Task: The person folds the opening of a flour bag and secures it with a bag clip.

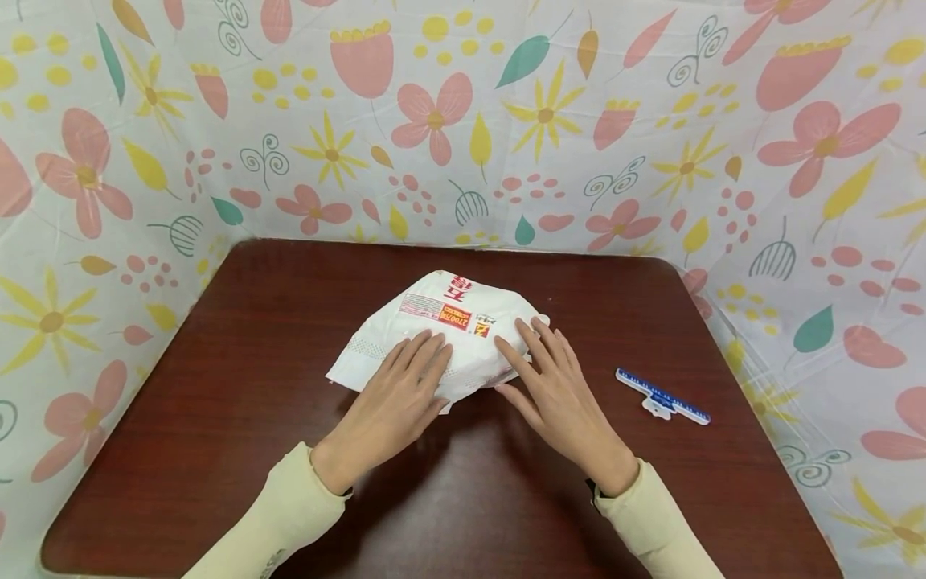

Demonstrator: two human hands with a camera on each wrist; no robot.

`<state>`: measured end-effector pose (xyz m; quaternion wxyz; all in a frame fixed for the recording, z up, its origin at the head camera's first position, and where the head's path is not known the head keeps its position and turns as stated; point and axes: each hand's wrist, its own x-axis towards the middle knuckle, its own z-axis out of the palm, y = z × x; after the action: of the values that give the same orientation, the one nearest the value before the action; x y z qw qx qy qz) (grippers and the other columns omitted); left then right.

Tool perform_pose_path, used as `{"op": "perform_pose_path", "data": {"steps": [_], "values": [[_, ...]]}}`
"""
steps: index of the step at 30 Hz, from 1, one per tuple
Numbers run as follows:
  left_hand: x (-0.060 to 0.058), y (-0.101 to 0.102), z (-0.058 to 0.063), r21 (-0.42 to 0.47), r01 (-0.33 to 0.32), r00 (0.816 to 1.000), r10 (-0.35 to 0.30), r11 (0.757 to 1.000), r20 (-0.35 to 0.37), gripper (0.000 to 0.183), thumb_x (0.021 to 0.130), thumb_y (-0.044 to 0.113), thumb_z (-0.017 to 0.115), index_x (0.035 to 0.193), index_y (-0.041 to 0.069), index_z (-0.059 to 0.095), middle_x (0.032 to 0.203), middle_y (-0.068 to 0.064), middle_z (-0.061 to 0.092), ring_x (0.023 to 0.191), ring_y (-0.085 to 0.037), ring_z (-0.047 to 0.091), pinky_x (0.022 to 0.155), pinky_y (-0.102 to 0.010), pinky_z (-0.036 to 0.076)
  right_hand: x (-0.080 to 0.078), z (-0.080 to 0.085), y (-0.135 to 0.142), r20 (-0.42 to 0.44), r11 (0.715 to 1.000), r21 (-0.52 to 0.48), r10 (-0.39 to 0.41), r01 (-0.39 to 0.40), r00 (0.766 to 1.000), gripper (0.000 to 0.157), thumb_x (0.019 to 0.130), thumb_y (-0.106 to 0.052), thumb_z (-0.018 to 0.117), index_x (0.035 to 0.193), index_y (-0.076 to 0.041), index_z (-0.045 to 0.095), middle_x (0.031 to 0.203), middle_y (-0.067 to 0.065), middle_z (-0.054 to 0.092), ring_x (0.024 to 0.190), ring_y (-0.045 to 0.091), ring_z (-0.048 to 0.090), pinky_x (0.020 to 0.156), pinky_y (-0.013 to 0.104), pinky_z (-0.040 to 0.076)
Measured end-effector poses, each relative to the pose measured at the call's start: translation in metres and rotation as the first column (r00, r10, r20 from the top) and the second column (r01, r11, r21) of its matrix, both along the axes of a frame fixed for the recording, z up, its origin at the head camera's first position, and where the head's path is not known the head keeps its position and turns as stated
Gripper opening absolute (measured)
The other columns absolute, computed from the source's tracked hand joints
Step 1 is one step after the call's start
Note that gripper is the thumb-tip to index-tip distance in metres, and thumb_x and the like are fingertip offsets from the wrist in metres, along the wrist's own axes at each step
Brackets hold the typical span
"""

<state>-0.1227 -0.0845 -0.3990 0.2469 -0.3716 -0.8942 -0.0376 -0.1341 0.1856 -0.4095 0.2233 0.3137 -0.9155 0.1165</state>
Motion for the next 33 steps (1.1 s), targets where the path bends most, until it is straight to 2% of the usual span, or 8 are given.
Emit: {"op": "perform_pose_path", "data": {"steps": [4,8,12,18,25,33], "values": [[-0.001,0.000,-0.001,-0.002,-0.006,1.000,0.006,1.000,-0.003,0.067,0.084,0.025,0.080,0.139,0.000,0.051,0.143,-0.017,0.050,0.138,-0.034,0.042,0.111,-0.045,0.036,-0.001,-0.001,0.000,0.000,1.000,0.003,0.010,-0.010,1.000,0.060,0.103,-0.053,0.042,0.151,-0.017,0.045,0.158,0.018,0.032,0.148,0.038,0.023,0.119,0.050,0.018],[-0.003,0.000,-0.001,0.009,0.008,1.000,-0.008,1.000,-0.008,0.064,0.083,0.021,0.080,0.136,-0.001,0.053,0.140,-0.018,0.052,0.136,-0.035,0.044,0.113,-0.040,0.035,-0.002,-0.002,-0.001,0.007,1.000,0.007,0.022,-0.022,1.000,0.059,0.098,-0.040,0.061,0.149,-0.015,0.045,0.157,0.020,0.033,0.149,0.035,0.023,0.119,0.045,0.022],[-0.003,-0.001,-0.002,0.027,0.018,1.000,-0.018,0.999,0.006,0.061,0.084,0.018,0.079,0.136,-0.002,0.054,0.140,-0.019,0.053,0.137,-0.035,0.044,0.115,-0.036,0.031,-0.003,-0.001,-0.003,-0.015,0.999,-0.001,0.044,-0.044,0.999,0.066,0.088,-0.023,0.076,0.147,-0.011,0.048,0.155,0.021,0.036,0.147,0.034,0.027,0.118,0.044,0.025],[-0.004,0.000,-0.002,0.036,0.015,1.000,-0.015,0.999,0.010,0.061,0.084,0.018,0.080,0.137,0.000,0.053,0.141,-0.017,0.052,0.137,-0.034,0.043,0.113,-0.034,0.035,-0.006,0.001,-0.006,-0.056,0.997,-0.001,0.074,-0.075,0.996,0.065,0.086,-0.016,0.078,0.144,-0.006,0.049,0.154,0.019,0.038,0.145,0.034,0.031,0.118,0.048,0.024],[-0.005,0.000,-0.002,0.037,0.018,0.999,-0.017,0.999,-0.033,0.058,0.084,0.012,0.079,0.135,0.000,0.056,0.139,-0.016,0.054,0.135,-0.033,0.045,0.110,-0.034,0.038,-0.012,0.003,-0.011,-0.047,0.996,0.030,0.088,-0.087,0.995,0.065,0.088,-0.018,0.076,0.146,-0.010,0.048,0.155,0.017,0.037,0.146,0.032,0.030,0.120,0.047,0.019],[-0.005,-0.002,-0.002,0.049,0.021,1.000,-0.020,0.999,-0.018,0.056,0.081,0.003,0.078,0.134,0.002,0.058,0.138,-0.015,0.057,0.135,-0.031,0.047,0.108,-0.033,0.041,-0.016,0.004,-0.011,-0.046,0.994,0.063,0.095,-0.092,0.994,0.065,0.086,-0.019,0.079,0.145,-0.013,0.051,0.154,0.017,0.041,0.146,0.030,0.031,0.120,0.045,0.019]]}}
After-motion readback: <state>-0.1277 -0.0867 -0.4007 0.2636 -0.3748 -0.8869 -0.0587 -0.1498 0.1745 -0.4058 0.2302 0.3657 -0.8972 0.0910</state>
